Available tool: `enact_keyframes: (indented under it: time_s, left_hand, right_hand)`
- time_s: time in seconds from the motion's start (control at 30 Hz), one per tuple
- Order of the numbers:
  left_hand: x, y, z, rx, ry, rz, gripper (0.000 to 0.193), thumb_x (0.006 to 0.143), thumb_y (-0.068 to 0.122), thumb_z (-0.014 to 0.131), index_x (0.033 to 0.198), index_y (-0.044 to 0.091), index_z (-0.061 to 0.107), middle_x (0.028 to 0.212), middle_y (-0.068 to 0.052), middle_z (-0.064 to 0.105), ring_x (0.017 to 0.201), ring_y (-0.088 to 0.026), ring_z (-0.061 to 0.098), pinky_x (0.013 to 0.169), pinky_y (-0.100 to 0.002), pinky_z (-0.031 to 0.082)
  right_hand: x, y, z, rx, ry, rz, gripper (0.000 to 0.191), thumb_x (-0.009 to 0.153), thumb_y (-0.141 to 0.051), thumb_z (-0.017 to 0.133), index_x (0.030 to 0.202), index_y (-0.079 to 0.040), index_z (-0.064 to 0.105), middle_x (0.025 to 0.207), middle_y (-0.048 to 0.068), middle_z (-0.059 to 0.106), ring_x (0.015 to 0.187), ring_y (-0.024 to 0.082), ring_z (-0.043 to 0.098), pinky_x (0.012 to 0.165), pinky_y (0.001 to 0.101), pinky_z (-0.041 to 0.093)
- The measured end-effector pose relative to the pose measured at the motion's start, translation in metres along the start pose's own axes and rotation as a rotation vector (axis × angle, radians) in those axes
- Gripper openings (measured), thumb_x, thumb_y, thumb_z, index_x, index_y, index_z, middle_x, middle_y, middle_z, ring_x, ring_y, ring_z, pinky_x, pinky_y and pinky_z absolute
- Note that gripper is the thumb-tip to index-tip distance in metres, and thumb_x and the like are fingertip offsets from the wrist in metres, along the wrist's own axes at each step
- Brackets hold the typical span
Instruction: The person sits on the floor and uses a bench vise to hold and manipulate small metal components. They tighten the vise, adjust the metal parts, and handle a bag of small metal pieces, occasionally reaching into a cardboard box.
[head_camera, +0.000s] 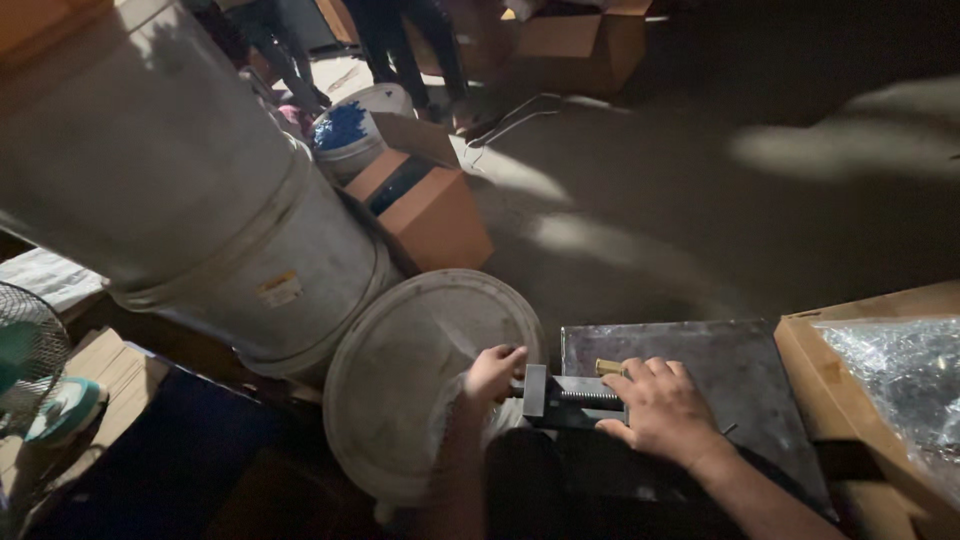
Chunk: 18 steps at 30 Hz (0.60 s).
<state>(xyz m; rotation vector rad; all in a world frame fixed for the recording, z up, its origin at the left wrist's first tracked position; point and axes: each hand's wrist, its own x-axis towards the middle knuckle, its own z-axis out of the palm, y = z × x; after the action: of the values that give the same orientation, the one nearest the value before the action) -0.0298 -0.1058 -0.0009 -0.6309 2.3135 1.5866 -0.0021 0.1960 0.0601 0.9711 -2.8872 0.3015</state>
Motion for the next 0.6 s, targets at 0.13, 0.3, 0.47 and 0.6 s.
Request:
enact_keyframes:
  time_s: [0.13, 0.3, 0.47, 0.6]
  left_hand:
    - [0.001, -0.017, -0.021, -0.145, -0.256, 0.136, 0.037, 0.095, 0.023, 0.061, 0.126, 0.004, 0.066, 0.105, -0.004, 0.071, 0.082, -0.018, 0.07, 0.056, -0.031, 0.054]
    - [-0.007, -0.068, -0.005, -0.576, -0.137, 0.178, 0.03, 0.098, 0.009, 0.06, 0.126, 0.002, 0.065, 0.104, -0.011, 0.072, 0.085, -0.022, 0.07, 0.063, -0.033, 0.057]
    - [-0.033, -0.103, 0.009, -0.253, 0.188, 0.361, 0.027, 0.103, 0.013, 0.054, 0.123, 0.001, 0.067, 0.102, -0.013, 0.076, 0.089, -0.02, 0.074, 0.075, -0.03, 0.059]
    - [-0.055, -0.101, 0.011, 0.352, 0.293, 0.654, 0.029, 0.097, 0.011, 0.056, 0.125, 0.005, 0.062, 0.107, -0.01, 0.074, 0.089, -0.015, 0.073, 0.081, -0.029, 0.06]
  right_hand:
    - [0.003, 0.0, -0.003, -0.01, 0.009, -0.006, 0.075, 0.072, -0.066, 0.076, 0.131, -0.02, 0.067, 0.125, 0.006, 0.06, 0.11, 0.026, 0.056, 0.097, 0.0442, 0.043]
    - [0.005, 0.001, -0.004, -0.026, -0.082, 0.005, 0.076, 0.075, -0.066, 0.074, 0.134, -0.018, 0.064, 0.13, 0.01, 0.057, 0.12, 0.031, 0.053, 0.102, 0.0477, 0.039]
    - [0.005, 0.002, -0.005, 0.014, -0.128, 0.03, 0.075, 0.077, -0.066, 0.073, 0.136, -0.02, 0.063, 0.13, 0.008, 0.058, 0.119, 0.03, 0.054, 0.106, 0.049, 0.04]
    - [0.005, 0.002, -0.001, -0.035, -0.1, -0.017, 0.075, 0.078, -0.067, 0.073, 0.134, -0.018, 0.064, 0.129, 0.01, 0.059, 0.116, 0.029, 0.056, 0.102, 0.0471, 0.042]
